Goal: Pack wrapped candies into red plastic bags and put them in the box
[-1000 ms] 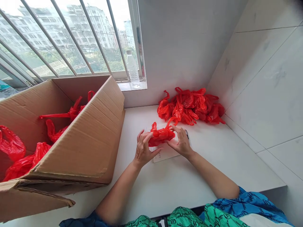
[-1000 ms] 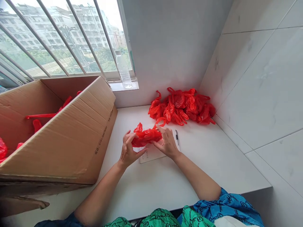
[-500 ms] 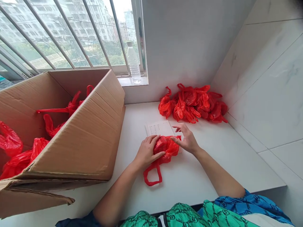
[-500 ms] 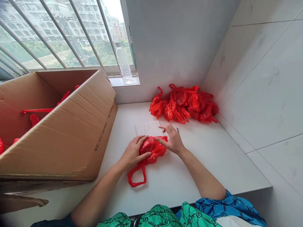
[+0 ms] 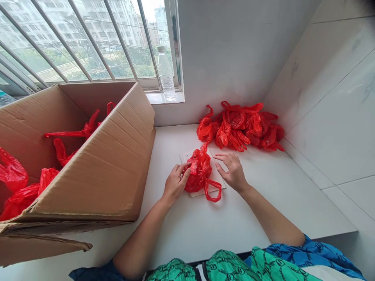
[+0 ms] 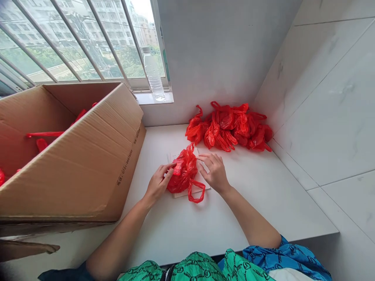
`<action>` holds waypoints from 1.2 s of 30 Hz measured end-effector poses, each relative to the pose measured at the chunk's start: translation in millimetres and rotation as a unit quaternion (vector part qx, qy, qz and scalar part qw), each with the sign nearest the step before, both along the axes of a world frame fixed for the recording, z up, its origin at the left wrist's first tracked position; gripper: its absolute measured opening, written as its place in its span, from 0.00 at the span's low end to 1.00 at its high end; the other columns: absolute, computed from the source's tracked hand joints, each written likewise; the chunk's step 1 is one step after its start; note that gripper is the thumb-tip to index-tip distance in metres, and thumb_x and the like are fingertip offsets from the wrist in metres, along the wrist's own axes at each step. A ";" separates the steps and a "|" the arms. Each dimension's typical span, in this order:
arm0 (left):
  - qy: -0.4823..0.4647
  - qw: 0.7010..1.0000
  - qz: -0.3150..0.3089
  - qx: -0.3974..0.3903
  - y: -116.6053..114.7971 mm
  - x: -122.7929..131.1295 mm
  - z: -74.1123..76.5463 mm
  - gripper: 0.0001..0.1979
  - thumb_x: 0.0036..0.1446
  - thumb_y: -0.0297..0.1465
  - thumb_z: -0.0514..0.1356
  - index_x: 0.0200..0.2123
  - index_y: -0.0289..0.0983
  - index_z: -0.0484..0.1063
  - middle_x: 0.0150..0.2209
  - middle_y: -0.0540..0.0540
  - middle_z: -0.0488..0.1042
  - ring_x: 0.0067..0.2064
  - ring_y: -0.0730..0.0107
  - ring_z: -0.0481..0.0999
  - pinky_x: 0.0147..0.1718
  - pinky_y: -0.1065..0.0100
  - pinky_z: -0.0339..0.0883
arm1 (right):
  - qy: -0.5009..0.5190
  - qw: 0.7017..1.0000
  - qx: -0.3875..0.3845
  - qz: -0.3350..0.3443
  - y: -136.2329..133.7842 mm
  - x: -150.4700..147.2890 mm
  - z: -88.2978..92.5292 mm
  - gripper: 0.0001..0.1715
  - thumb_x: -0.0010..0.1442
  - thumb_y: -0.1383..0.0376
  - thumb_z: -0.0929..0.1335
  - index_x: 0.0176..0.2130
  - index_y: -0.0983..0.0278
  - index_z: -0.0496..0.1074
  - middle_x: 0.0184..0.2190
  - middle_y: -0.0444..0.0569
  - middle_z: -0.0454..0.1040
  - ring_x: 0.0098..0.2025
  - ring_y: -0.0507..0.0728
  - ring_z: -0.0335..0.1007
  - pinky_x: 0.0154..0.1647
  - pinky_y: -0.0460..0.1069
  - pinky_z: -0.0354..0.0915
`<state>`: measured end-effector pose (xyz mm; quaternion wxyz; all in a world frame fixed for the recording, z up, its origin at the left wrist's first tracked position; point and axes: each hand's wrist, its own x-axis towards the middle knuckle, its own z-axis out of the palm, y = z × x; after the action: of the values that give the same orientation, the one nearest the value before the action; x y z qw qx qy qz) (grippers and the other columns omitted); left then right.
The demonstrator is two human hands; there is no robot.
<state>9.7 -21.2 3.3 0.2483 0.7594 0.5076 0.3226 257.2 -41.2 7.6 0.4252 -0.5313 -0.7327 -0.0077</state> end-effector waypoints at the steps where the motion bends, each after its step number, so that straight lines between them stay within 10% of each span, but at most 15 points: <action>1: 0.034 0.999 -0.001 0.009 0.4 -0.5 -1.4 0.18 0.68 0.42 0.51 0.57 0.48 0.70 0.43 0.47 0.72 0.38 0.68 0.75 0.36 0.67 0.70 | -0.009 1.000 -0.013 0.020 -1.2 -5.2 -2.6 0.16 0.69 0.59 0.63 0.53 0.57 0.72 0.53 0.51 0.74 0.56 0.61 0.69 0.57 0.59 0.62; 10: 0.153 0.978 0.057 0.128 2.7 -1.2 -7.5 0.22 0.64 0.29 0.53 0.61 0.42 0.65 0.59 0.38 0.67 0.57 0.53 0.69 0.52 0.51 0.65 | -0.100 0.979 -0.149 0.093 -1.2 -21.1 -24.5 0.37 0.67 0.50 0.63 0.69 0.58 0.52 0.68 0.57 0.57 0.70 0.66 0.51 0.67 0.68 0.51; 16: 0.161 0.967 -0.082 0.180 -7.6 13.7 -6.0 0.24 0.69 0.36 0.50 0.66 0.43 0.59 0.67 0.43 0.60 0.69 0.57 0.56 0.67 0.49 0.48 | 0.006 0.989 -0.142 0.052 -0.6 -12.1 -8.8 0.20 0.64 0.49 0.66 0.47 0.60 0.70 0.40 0.52 0.78 0.42 0.61 0.75 0.45 0.55 0.69; 20: 0.217 0.967 -0.075 0.113 -5.3 15.7 -15.9 0.28 0.69 0.41 0.50 0.69 0.42 0.53 0.68 0.42 0.58 0.71 0.54 0.52 0.68 0.42 0.41 | -0.078 0.952 -0.281 0.097 -6.1 -11.4 -6.8 0.15 0.59 0.51 0.70 0.34 0.59 0.67 0.24 0.41 0.73 0.25 0.55 0.68 0.27 0.48 0.60; 29: 0.219 0.971 -0.032 0.089 -0.1 5.4 -10.5 0.29 0.68 0.45 0.51 0.68 0.41 0.55 0.68 0.41 0.60 0.70 0.48 0.53 0.66 0.35 0.40 | 0.080 0.835 -0.521 0.155 -11.9 52.6 16.1 0.11 0.57 0.57 0.70 0.31 0.61 0.71 0.25 0.44 0.75 0.25 0.53 0.68 0.22 0.46 0.62; 36: 0.218 0.954 -0.042 0.201 -10.9 29.1 -4.0 0.28 0.68 0.41 0.52 0.67 0.38 0.57 0.69 0.37 0.56 0.71 0.55 0.52 0.68 0.47 0.43 | 0.119 0.953 -0.261 0.100 -2.7 13.3 0.7 0.26 0.66 0.50 0.64 0.57 0.59 0.68 0.58 0.53 0.71 0.55 0.60 0.71 0.53 0.56 0.69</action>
<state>38.7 -32.1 -0.7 -0.0133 0.8663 0.4414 0.2335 270.6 -43.9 8.4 0.3542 -0.5446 -0.7031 0.2893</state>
